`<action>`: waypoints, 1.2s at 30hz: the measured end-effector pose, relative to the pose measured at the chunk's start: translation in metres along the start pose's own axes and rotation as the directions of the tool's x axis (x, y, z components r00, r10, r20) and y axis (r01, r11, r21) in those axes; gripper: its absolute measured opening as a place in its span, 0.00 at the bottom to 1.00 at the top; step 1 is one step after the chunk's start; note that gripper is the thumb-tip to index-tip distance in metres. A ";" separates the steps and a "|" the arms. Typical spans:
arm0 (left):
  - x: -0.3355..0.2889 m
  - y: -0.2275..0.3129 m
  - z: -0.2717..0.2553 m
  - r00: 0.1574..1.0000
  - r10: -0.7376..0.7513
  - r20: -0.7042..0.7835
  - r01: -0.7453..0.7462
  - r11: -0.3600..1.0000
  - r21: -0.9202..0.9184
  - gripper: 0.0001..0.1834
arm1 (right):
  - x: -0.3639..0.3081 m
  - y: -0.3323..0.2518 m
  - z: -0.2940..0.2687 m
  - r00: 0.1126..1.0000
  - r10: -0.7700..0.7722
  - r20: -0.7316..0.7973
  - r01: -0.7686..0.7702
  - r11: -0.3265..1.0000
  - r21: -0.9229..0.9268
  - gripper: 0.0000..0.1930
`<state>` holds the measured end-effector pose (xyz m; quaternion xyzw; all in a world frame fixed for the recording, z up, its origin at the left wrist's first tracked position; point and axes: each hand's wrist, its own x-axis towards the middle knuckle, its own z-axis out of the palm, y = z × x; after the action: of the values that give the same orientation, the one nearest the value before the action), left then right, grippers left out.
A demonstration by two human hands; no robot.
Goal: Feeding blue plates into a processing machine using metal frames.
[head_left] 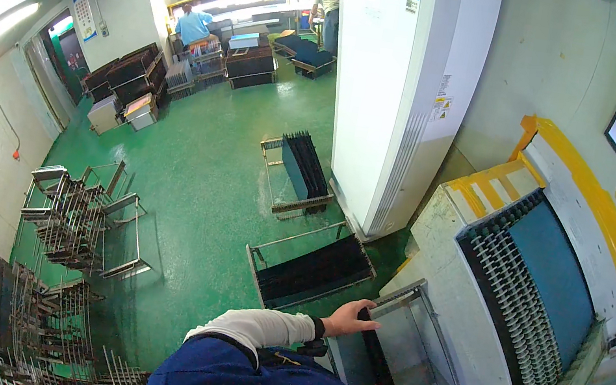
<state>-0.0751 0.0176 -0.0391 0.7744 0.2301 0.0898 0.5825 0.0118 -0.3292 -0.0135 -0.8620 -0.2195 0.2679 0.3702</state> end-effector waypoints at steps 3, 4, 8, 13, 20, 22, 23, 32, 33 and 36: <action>0.000 0.000 -0.001 1.000 -0.004 0.008 0.003 1.000 0.003 0.43 | 0.002 0.001 -0.001 1.000 0.015 0.027 -0.014 0.999 -0.040 0.16; 0.000 0.000 -0.001 1.000 -0.004 0.014 0.004 1.000 0.001 0.43 | 0.002 0.003 -0.001 1.000 -0.017 0.008 0.017 0.999 -0.039 0.16; 0.003 -0.011 0.005 0.995 0.081 -0.058 -0.079 0.997 0.023 0.40 | 0.003 0.013 0.003 0.996 -0.081 -0.030 0.080 0.996 -0.043 0.16; 0.002 -0.011 0.005 0.998 0.046 -0.043 -0.045 0.999 0.009 0.40 | 0.003 0.007 0.000 1.000 -0.012 0.018 0.013 0.999 -0.031 0.16; 0.001 -0.001 -0.001 1.000 -0.001 0.027 0.002 1.000 -0.010 0.42 | 0.003 0.011 0.001 1.000 -0.018 0.016 0.019 1.000 -0.021 0.17; 0.001 -0.007 0.002 0.999 0.043 -0.016 -0.043 0.999 0.011 0.41 | 0.003 0.011 0.001 1.000 -0.021 0.016 0.022 1.000 -0.021 0.17; 0.001 -0.010 0.002 0.997 0.065 -0.038 -0.064 0.998 0.022 0.40 | 0.003 0.007 0.001 1.000 -0.026 0.018 0.026 1.000 -0.018 0.17; 0.001 -0.004 -0.002 0.999 0.021 0.025 -0.021 1.000 -0.002 0.43 | 0.004 0.015 0.004 0.998 -0.066 -0.009 0.066 0.997 -0.036 0.17; 0.001 -0.004 -0.002 0.999 0.018 0.028 -0.017 1.000 -0.006 0.43 | 0.004 0.014 0.003 0.997 -0.074 -0.004 0.073 0.996 -0.054 0.17; 0.001 -0.005 -0.002 0.999 0.010 0.035 -0.009 1.000 -0.017 0.43 | 0.005 0.018 0.004 0.995 -0.102 -0.017 0.100 0.991 -0.086 0.17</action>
<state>-0.0765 0.0209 -0.0437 0.7720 0.2154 0.0808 0.5925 0.0160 -0.3355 -0.0309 -0.8674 -0.2702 0.2299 0.3488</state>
